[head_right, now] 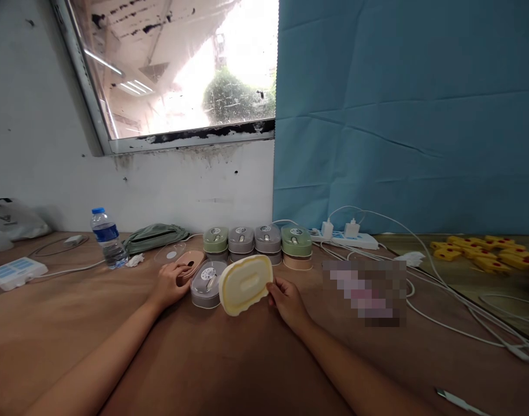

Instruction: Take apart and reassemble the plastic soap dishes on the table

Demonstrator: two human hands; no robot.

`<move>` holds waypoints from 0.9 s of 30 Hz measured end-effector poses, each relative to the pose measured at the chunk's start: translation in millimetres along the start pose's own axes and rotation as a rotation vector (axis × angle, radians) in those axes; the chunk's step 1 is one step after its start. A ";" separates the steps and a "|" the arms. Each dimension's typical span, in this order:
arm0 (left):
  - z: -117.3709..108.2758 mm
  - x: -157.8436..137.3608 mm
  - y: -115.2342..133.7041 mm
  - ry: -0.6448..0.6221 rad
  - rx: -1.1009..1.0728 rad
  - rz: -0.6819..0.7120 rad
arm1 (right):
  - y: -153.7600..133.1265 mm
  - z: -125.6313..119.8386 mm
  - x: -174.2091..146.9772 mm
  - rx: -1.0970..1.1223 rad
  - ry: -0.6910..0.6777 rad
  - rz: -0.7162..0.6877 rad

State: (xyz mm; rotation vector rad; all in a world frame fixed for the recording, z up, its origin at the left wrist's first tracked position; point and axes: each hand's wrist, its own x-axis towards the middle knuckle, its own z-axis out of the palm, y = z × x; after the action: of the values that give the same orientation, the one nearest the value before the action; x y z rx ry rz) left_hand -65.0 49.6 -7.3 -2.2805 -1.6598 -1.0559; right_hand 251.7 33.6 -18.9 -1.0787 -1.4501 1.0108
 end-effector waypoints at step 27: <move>32.8 36.7 -31.9 0.013 -0.135 -0.021 | -1.1 0.6 1.2 0.004 -0.002 0.048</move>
State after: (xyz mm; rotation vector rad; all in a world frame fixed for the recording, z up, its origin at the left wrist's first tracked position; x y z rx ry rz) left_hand -72.4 106.7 -19.0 -2.3366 -1.6587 -1.2195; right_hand 250.9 34.5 -17.6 -1.1144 -1.4293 1.0484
